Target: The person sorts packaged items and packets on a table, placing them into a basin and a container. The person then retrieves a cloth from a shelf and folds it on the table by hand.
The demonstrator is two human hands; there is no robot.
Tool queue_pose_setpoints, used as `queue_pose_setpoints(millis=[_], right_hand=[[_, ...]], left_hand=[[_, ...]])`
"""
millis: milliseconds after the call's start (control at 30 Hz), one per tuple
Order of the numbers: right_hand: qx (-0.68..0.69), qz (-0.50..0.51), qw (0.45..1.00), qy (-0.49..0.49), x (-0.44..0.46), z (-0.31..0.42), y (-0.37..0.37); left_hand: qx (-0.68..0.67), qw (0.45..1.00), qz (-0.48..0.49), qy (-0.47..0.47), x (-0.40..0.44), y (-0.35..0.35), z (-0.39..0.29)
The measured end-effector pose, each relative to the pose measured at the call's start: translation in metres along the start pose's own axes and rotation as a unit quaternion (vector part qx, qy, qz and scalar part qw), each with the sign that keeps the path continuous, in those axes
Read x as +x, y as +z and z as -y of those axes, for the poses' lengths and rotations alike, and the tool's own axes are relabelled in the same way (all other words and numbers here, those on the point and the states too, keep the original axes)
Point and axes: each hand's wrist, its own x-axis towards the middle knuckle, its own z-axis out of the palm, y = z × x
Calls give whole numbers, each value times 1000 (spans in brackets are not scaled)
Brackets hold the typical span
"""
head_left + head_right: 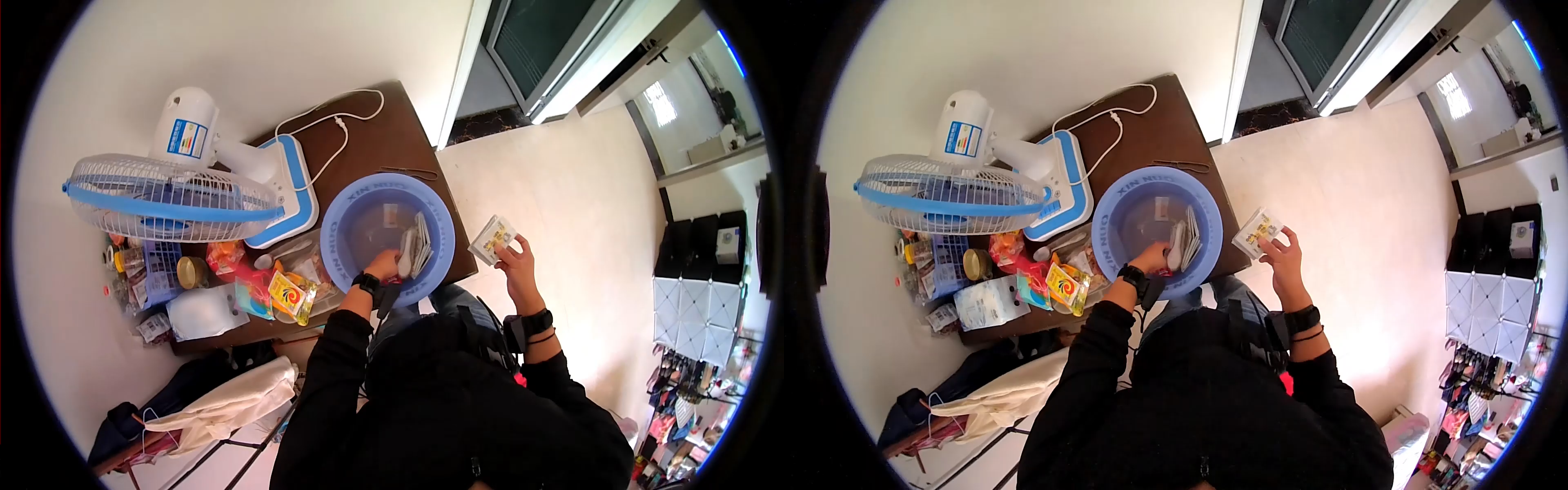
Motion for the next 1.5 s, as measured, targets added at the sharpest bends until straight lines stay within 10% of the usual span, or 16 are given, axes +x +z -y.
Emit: queue_pose_setpoints(millis=[67, 200, 433, 633, 800, 933, 1000, 1333, 1500], right_hand=[[4, -4, 1000, 3, 2, -3, -1], [5, 5, 1000, -2, 4, -5, 3], [-9, 46, 999, 4, 10, -11, 10], [-13, 57, 998, -7, 13, -18, 15], [-46, 52, 997, -21, 11, -11, 15], [-50, 44, 998, -22, 10, -10, 12], [-51, 39, 998, -23, 10, -10, 10], [-45, 23, 998, -27, 8, -15, 3], [-38, 6, 998, -40, 8, -16, 1]], left_hand=[[160, 971, 170, -45, -2, -8, -8], [109, 972, 194, -73, -14, -14, -15], [170, 979, 100, -43, -14, 5, -3], [-50, 990, 35, -128, -13, 8, -3], [74, 974, -212, -11, -11, 1, 6], [24, 978, -205, 12, -1, -12, 18], [117, 993, -34, 10, 6, -14, 23], [-232, 970, -40, -66, 6, 14, -11], [-142, 984, -87, -66, 30, 42, 21]])
